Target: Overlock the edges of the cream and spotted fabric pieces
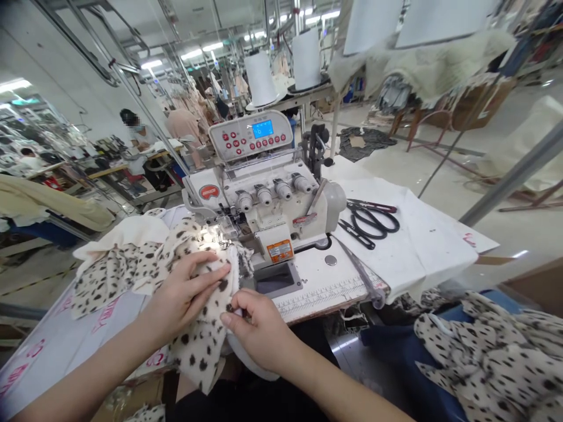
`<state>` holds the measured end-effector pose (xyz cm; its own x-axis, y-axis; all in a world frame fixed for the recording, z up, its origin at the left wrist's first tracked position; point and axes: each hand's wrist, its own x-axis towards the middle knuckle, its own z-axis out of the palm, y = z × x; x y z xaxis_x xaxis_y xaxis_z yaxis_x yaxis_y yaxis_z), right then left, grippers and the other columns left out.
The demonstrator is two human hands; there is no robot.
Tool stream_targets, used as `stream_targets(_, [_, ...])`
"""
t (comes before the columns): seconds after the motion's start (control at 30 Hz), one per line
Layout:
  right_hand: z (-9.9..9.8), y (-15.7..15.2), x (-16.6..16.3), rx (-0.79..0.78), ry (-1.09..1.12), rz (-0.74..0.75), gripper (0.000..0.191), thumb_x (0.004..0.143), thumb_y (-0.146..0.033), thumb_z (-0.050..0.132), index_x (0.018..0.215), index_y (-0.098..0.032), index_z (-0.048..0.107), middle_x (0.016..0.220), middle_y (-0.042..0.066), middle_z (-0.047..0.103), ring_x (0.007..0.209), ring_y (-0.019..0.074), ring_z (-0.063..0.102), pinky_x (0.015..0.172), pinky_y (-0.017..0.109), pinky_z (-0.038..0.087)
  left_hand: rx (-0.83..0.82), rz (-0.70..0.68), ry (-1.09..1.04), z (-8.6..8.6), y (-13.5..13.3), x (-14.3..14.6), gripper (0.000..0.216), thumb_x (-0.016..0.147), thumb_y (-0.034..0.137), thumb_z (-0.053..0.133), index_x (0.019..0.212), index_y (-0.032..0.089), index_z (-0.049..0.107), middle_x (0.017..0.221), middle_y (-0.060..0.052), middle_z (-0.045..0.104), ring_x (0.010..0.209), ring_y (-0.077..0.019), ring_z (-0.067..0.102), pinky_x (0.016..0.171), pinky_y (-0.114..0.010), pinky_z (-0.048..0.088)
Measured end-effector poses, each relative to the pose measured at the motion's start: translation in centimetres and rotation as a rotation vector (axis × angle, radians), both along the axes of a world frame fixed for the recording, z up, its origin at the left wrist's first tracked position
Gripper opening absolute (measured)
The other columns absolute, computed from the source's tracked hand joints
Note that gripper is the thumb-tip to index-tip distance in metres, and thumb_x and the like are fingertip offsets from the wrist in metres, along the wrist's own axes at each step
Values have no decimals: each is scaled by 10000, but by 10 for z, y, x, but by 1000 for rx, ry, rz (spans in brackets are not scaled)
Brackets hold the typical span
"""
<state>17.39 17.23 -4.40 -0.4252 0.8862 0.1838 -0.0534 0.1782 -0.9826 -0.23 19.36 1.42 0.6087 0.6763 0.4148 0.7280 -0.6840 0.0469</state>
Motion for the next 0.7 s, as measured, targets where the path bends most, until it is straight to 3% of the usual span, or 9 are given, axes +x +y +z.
stream_targets(0.3, [4, 18, -1, -15, 12, -9, 216, 780, -239, 509, 621, -187, 371, 625, -40, 347, 604, 113, 325, 574, 235, 288, -140, 41, 24, 8, 16, 2, 332, 868, 186, 405, 1174, 224, 529, 1101, -91, 370, 1028, -178, 389, 860, -318, 394])
stream_targets(0.53, [-1, 28, -6, -42, 16, -79, 207, 759, -267, 538, 625, -184, 403, 592, -53, 344, 562, 100, 316, 537, 216, 284, -57, 57, 40, 12, 29, 4, 321, 861, 222, 424, 1159, 219, 543, 997, -89, 392, 942, -195, 399, 786, -349, 412])
stream_targets(0.63, [-4, 25, -6, -13, 57, -110, 162, 773, -281, 539, 665, -176, 479, 647, -35, 419, 617, 111, 393, 592, 221, 335, 141, -17, -37, -2, 8, 6, 316, 811, 168, 489, 1119, 210, 549, 968, -79, 424, 921, -201, 419, 775, -364, 409])
stream_targets(0.7, [-5, 19, -5, 5, 68, -118, 136, 786, -289, 534, 716, -172, 537, 705, -16, 476, 671, 126, 443, 638, 232, 361, 263, -95, -112, -25, -18, 7, 351, 755, 161, 554, 1102, 192, 525, 991, -82, 429, 955, -227, 435, 828, -421, 397])
